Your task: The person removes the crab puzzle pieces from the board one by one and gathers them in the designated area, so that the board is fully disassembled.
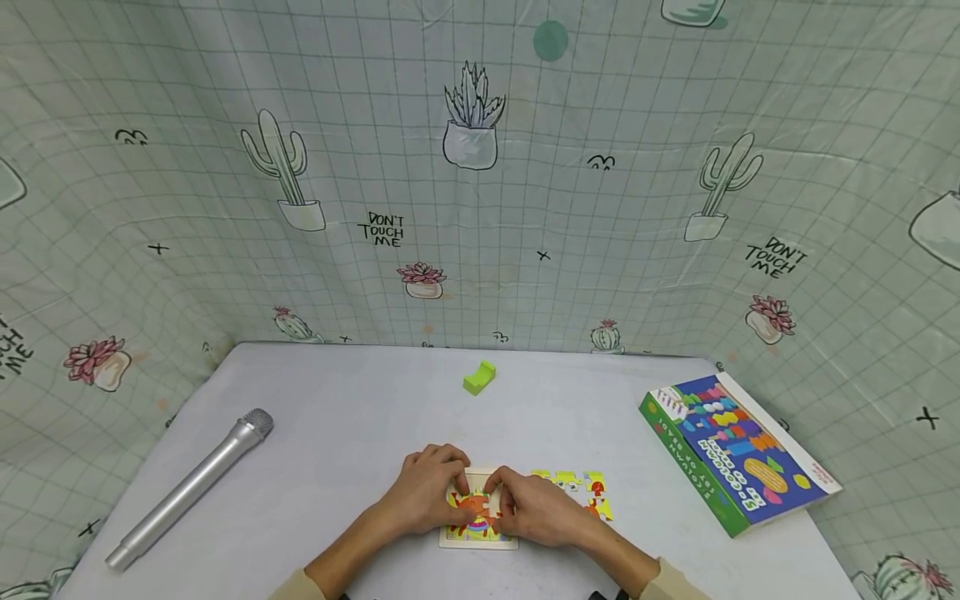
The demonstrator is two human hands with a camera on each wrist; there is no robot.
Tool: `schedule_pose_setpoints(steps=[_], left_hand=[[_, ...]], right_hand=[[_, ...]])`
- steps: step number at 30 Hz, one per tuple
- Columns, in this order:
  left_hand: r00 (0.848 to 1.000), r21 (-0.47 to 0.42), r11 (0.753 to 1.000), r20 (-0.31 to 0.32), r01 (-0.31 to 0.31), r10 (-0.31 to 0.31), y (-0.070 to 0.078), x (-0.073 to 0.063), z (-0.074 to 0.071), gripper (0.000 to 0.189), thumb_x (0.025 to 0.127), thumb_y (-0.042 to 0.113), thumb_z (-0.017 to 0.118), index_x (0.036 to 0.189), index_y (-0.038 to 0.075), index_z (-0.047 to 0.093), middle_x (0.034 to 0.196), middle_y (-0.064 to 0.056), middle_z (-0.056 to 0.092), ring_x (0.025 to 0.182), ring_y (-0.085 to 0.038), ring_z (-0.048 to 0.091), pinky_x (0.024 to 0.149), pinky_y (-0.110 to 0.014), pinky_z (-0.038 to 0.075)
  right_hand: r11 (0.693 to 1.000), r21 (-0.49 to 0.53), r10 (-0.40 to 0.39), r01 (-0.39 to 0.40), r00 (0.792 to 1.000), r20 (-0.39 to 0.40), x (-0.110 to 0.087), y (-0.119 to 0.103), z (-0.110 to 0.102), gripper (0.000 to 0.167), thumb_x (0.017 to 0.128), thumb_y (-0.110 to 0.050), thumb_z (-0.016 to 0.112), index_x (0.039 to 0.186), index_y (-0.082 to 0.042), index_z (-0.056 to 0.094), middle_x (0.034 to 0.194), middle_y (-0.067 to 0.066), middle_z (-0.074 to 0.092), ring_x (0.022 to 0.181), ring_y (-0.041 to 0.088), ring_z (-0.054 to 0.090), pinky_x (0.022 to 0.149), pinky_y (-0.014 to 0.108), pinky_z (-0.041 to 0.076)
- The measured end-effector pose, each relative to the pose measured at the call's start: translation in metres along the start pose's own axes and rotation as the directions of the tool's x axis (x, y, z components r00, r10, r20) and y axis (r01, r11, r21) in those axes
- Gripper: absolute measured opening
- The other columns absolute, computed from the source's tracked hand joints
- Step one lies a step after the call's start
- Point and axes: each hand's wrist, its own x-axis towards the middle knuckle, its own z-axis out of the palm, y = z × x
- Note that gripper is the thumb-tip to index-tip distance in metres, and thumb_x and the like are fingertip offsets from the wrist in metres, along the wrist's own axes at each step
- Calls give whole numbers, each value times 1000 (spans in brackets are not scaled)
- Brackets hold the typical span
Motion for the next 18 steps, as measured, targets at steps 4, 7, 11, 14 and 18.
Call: schedule_pose_setpoints(steps=[4,7,11,14,18], left_hand=[[1000,2,1000,6,7,-7,0,0,0,28,74,47,84,78,28,65,124,3,61,120,-26,52,96,-64,38],[1000,-1,1000,11,14,-14,0,1,1,28,74,47,84,79,28,64,125,3,61,120,-26,52,97,-64,38],[1000,-9,1000,15,15,-15,1,0,1,28,75,47,84,79,28,63,125,3,60,121,-27,52,97,-64,38],[1000,-10,1000,15,13,-13,0,0,1,28,75,46,84,80,28,63,126,3,60,122,-27,51,97,-65,38],[1000,-12,1000,20,19,-19,0,0,2,28,75,46,83,80,28,63,126,4,59,122,-27,51,97,-64,37]], right_hand=[[1000,0,1,-1,1000,2,0,0,0,36,87,-19,78,116,-13,57,69,-11,57,56,1,49,55,19,38],[1000,1,4,-4,1000,1,0,1,1,36,87,-19,77,116,-14,56,69,-11,57,56,1,48,54,19,38],[1000,-3,10,-10,1000,1,0,1,1,36,87,-19,78,116,-14,56,70,-12,57,56,1,48,54,19,37],[1000,-7,16,-16,1000,-1,1,2,2,36,87,-20,78,116,-15,56,70,-11,57,56,2,48,54,19,37],[1000,-7,12,-12,1000,0,1,3,2,36,87,-19,78,115,-15,56,70,-12,57,56,2,48,54,19,36]])
